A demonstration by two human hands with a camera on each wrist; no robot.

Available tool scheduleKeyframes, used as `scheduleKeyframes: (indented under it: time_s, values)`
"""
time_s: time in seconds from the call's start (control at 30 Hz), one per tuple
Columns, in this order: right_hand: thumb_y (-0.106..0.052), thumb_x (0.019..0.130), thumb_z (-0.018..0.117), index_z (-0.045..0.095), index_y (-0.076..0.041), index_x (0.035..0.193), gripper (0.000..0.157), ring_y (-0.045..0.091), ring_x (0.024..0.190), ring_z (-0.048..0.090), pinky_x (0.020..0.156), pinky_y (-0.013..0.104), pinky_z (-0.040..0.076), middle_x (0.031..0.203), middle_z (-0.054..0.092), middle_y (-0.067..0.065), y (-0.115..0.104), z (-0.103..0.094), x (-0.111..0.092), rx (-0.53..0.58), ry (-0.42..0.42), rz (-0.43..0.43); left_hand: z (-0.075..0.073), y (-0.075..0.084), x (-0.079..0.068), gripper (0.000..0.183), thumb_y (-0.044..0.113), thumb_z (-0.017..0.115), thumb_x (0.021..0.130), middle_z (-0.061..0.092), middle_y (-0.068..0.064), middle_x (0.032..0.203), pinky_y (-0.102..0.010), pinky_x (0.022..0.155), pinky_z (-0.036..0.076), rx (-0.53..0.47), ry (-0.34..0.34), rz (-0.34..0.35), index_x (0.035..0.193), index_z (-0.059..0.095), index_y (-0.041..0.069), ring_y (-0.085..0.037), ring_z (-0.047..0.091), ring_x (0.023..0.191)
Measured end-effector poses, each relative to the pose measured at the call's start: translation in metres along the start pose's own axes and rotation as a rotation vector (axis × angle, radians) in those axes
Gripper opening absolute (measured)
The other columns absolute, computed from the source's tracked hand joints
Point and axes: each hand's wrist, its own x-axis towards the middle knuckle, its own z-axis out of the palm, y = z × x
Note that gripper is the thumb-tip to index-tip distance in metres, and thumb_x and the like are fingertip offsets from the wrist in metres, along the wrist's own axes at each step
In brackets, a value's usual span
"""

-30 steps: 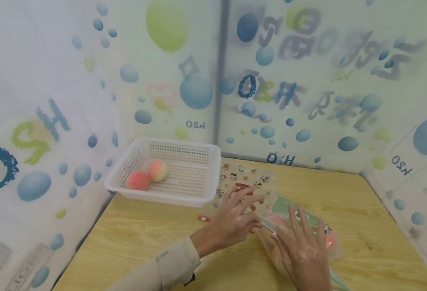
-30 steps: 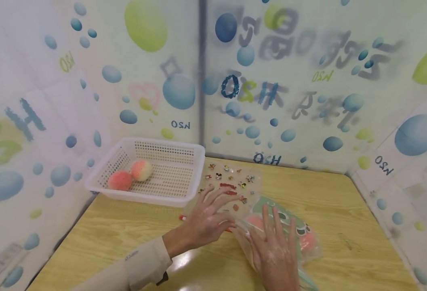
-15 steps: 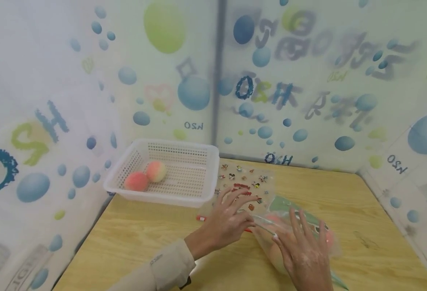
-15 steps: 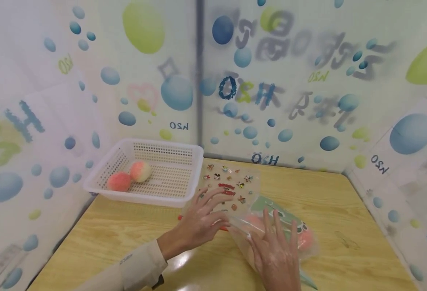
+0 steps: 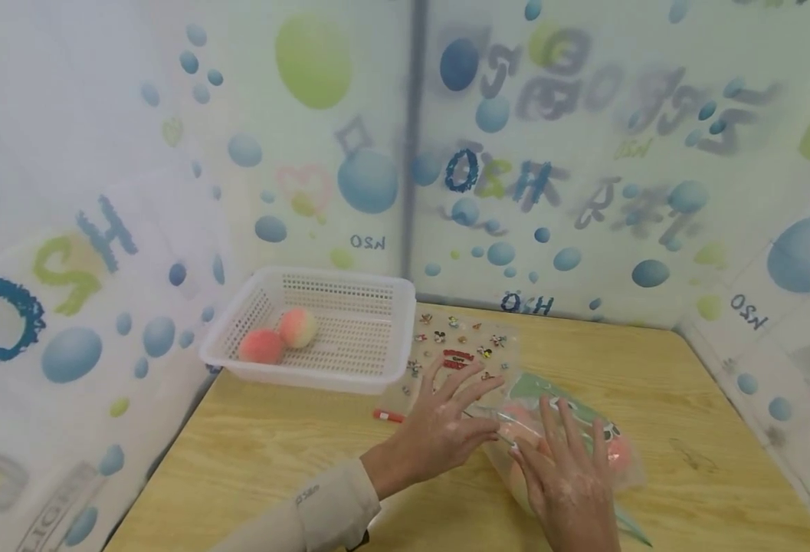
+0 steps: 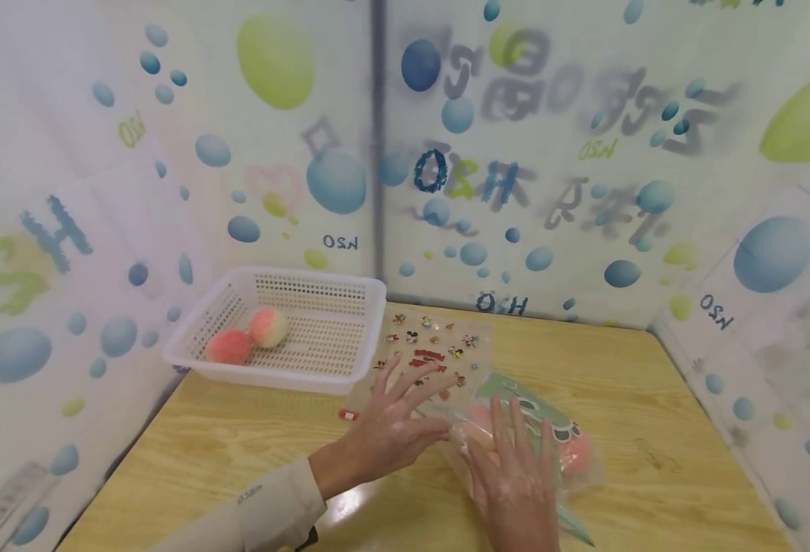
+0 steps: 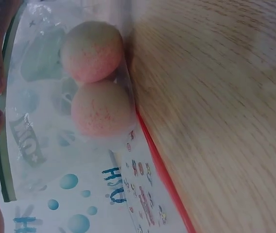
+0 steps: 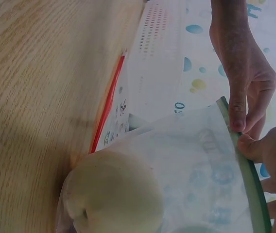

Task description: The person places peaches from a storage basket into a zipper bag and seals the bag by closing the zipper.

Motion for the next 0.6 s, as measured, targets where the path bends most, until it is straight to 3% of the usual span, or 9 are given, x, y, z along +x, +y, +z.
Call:
scheduleKeyframes:
  time_s: [0.37, 0.6]
  values:
    - [-0.047, 0.109, 0.039, 0.079, -0.006, 0.083, 0.063, 0.052, 0.126, 0.052, 0.114, 0.067, 0.022, 0.132, 0.063, 0.022, 0.005, -0.004, -0.004, -0.005, 0.004, -0.001, 0.002, 0.000, 0.001, 0.007, 0.035, 0.079, 0.090, 0.055, -0.006, 0.145, -0.071, 0.112, 0.017, 0.041, 0.014, -0.006, 0.089, 0.080, 0.029, -0.030, 0.036, 0.144]
    - [-0.043, 0.109, 0.042, 0.073, -0.004, 0.085, 0.055, 0.051, 0.118, 0.057, 0.112, 0.068, 0.026, 0.125, 0.066, 0.025, 0.011, -0.004, -0.009, -0.046, 0.085, -0.058, 0.002, -0.004, -0.002, 0.009, 0.036, 0.077, 0.091, 0.056, -0.006, 0.144, -0.073, 0.112, 0.016, 0.034, 0.014, -0.030, 0.091, 0.079, 0.027, -0.032, 0.042, 0.141]
